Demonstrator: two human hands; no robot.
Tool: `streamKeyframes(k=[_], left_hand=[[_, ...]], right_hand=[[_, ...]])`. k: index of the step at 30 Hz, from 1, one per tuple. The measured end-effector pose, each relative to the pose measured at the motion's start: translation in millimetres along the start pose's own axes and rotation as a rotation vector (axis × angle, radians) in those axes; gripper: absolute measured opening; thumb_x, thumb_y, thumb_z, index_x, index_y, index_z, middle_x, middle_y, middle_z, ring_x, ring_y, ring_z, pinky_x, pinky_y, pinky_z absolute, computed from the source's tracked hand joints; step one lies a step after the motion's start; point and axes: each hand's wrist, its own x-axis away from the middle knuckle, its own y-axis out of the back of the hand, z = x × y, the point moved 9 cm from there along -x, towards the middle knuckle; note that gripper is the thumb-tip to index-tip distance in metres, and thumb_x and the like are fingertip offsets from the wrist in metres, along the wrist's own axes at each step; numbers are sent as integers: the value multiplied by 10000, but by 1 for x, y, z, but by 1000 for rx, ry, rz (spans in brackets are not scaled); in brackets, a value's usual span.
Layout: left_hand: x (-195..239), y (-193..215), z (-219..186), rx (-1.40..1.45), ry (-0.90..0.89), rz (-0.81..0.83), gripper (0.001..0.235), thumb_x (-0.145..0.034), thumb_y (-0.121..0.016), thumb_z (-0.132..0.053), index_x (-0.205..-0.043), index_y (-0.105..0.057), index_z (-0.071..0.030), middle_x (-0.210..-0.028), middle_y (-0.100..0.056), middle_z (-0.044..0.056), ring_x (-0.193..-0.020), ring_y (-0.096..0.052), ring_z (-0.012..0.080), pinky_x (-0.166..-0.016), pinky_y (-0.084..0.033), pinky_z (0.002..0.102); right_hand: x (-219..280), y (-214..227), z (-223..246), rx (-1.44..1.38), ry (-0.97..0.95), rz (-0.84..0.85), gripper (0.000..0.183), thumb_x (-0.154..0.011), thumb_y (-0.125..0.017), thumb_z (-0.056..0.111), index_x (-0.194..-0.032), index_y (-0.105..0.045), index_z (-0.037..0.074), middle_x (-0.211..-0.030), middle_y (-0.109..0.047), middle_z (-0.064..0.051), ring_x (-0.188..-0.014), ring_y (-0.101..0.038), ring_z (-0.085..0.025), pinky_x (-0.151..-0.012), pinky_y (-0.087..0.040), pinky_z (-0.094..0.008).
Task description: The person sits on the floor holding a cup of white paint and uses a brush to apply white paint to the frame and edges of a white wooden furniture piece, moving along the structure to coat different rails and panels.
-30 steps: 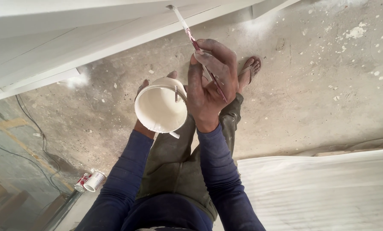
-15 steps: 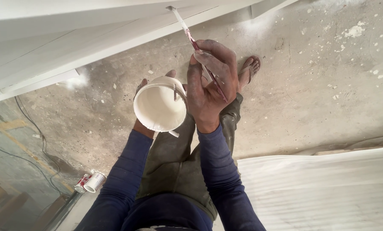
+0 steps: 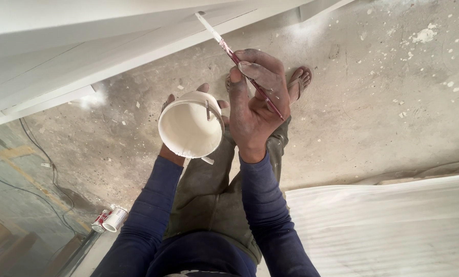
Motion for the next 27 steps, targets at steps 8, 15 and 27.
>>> streamKeyframes(k=[8,15,27], left_hand=[[-3,6,-1,8,11,22,796,-1014,-420,-654,-1605,-362,-124,-1422,-483,418,-1190,-595,623,-800,-650,600],[-3,9,-1,16,20,25,803,-1005,-425,-658,-1606,-368,-128,-1426,-472,421,-1204,-571,643,-777,-649,603],[-1,9,-5,-43,7,29,816,-1012,-402,-679,-1620,-337,-139,-1441,-488,392,-1206,-618,580,-845,-651,560]], right_hand=[[2,4,-5,35,4,7,205,-1035,-726,-50,-1183,-679,84,-1225,-658,-105,-1107,-686,-155,-912,-626,-275],[1,3,-5,26,13,14,197,-1029,-727,-45,-1180,-673,70,-1220,-655,-104,-1105,-682,-158,-931,-619,-286],[-5,-14,29,395,235,48,200,-1008,-742,36,-1166,-633,93,-1193,-673,-96,-1005,-710,-177,-808,-617,-276]])
